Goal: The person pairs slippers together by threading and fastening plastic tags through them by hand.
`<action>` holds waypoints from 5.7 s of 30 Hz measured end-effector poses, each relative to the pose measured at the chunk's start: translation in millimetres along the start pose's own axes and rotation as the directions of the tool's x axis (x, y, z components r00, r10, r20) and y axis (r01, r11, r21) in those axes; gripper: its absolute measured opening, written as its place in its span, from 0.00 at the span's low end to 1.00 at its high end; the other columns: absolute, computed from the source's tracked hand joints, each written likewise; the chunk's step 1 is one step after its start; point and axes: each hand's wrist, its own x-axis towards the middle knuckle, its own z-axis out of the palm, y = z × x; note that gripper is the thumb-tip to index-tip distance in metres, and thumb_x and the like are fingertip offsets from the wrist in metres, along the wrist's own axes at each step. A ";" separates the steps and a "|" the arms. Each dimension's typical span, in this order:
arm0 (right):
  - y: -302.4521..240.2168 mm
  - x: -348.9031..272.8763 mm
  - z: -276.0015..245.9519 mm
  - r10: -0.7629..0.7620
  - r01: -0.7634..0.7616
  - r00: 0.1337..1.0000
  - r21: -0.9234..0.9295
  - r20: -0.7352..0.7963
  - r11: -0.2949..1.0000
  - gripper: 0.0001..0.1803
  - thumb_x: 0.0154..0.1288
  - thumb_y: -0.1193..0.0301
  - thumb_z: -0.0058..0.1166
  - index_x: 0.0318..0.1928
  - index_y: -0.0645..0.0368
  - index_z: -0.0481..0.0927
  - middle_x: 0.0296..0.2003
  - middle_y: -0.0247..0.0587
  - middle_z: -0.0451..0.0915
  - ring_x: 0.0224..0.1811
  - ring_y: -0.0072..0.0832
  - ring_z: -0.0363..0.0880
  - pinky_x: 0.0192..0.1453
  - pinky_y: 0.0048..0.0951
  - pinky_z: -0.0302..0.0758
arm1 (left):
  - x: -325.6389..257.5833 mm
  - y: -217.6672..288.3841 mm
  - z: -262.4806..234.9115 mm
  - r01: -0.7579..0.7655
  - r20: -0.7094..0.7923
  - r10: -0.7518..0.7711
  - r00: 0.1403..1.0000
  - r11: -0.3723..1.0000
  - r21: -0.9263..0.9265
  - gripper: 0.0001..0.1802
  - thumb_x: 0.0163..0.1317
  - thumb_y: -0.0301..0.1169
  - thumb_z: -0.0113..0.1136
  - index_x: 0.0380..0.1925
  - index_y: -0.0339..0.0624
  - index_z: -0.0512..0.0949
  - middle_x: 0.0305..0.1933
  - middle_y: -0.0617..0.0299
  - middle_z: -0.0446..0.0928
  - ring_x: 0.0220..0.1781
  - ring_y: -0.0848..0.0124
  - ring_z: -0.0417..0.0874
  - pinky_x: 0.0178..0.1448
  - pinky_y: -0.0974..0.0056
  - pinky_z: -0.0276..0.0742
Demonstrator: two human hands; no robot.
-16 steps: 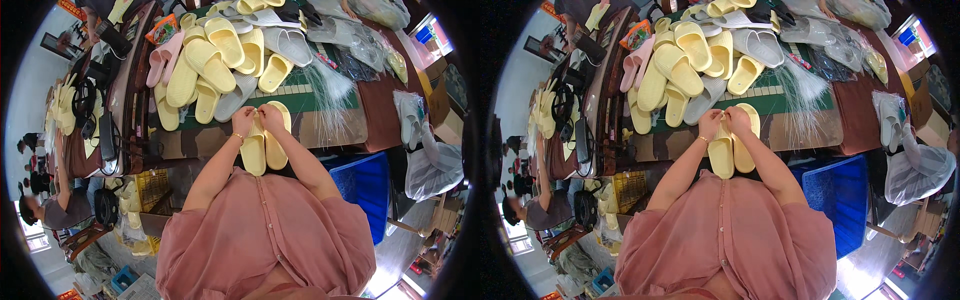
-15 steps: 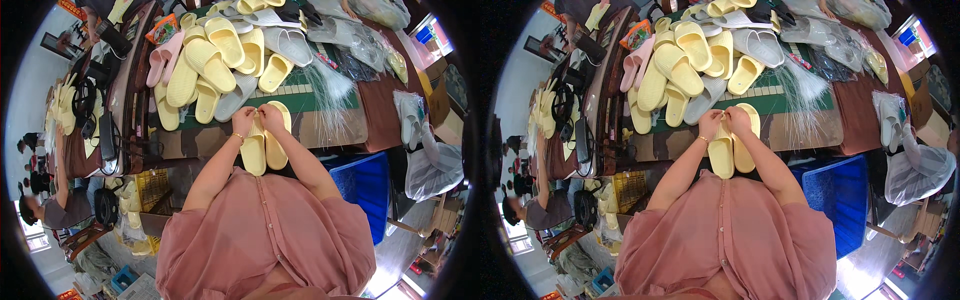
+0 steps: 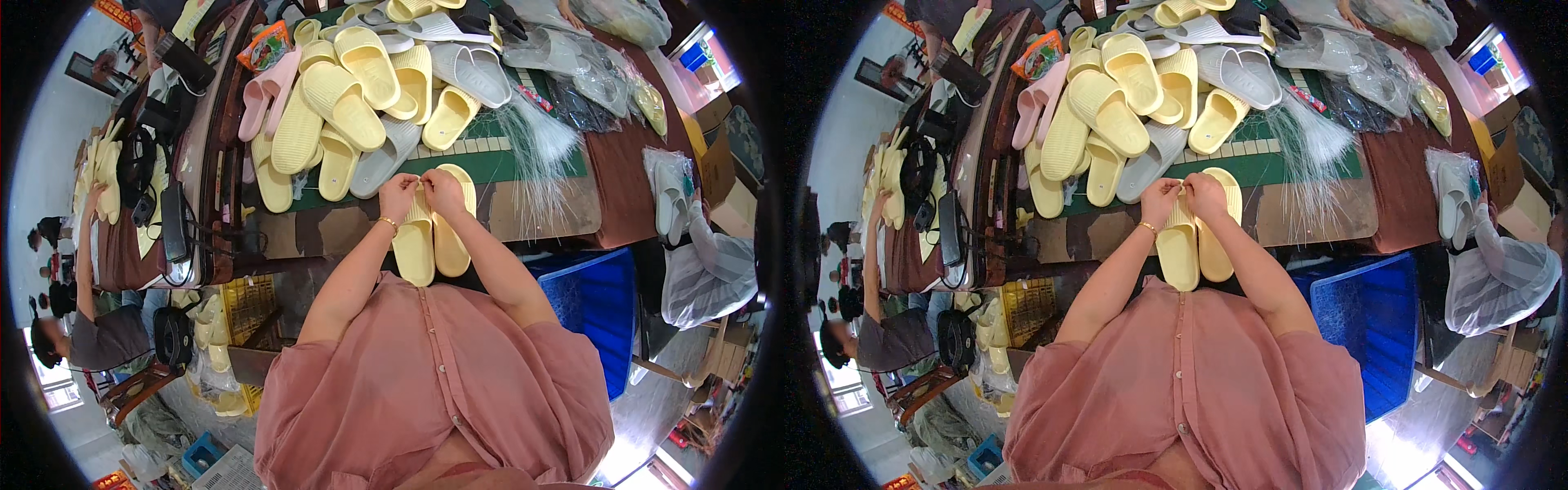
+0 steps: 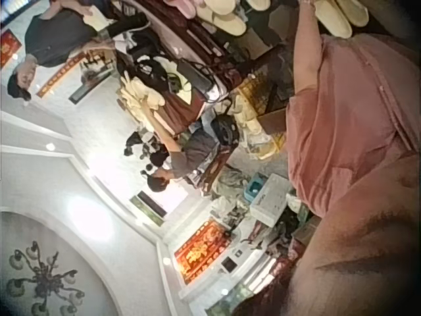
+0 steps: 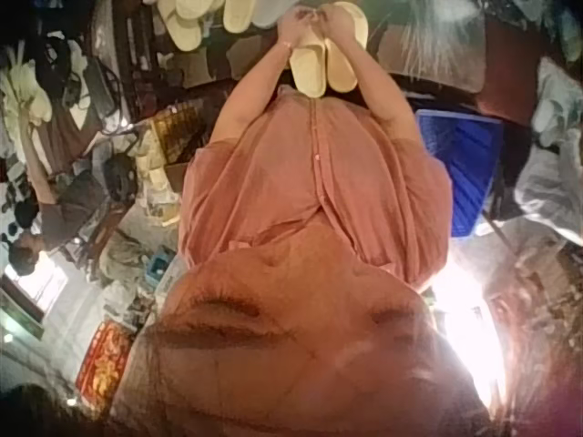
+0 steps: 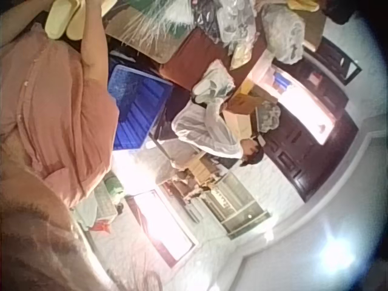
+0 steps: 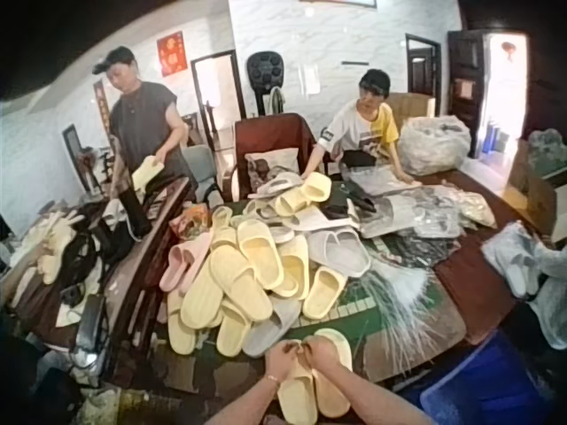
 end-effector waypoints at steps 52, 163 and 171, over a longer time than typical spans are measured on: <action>4.7 -0.8 -1.8 -0.049 0.048 0.999 0.062 0.007 0.997 0.01 0.49 0.76 0.55 0.25 0.59 0.76 0.26 0.42 0.74 0.34 0.40 0.74 0.39 0.38 0.72 | -4.2 -2.4 -14.2 -0.046 0.185 0.052 0.981 0.998 -0.038 0.10 0.54 0.30 0.59 0.32 0.34 0.80 0.28 0.55 0.81 0.30 0.69 0.83 0.37 0.67 0.77; 40.9 -101.7 -39.5 -0.058 0.005 0.981 -0.275 -0.186 0.961 0.09 0.53 0.72 0.56 0.38 0.54 0.77 0.49 0.42 0.73 0.53 0.45 0.68 0.56 0.47 0.63 | 200.7 153.0 -144.5 0.057 -0.291 0.143 0.946 0.811 0.582 0.25 0.46 0.55 0.61 0.41 0.54 0.81 0.65 0.50 0.60 0.68 0.49 0.56 0.67 0.47 0.58; 42.0 -96.5 -40.4 -0.027 -0.026 0.984 -0.287 -0.178 0.958 0.10 0.53 0.71 0.56 0.38 0.54 0.77 0.49 0.42 0.73 0.54 0.44 0.67 0.57 0.46 0.63 | 158.2 172.0 -160.4 -0.157 -0.273 0.381 0.883 0.790 0.593 0.29 0.47 0.48 0.62 0.44 0.38 0.76 0.48 0.46 0.71 0.53 0.49 0.69 0.54 0.49 0.67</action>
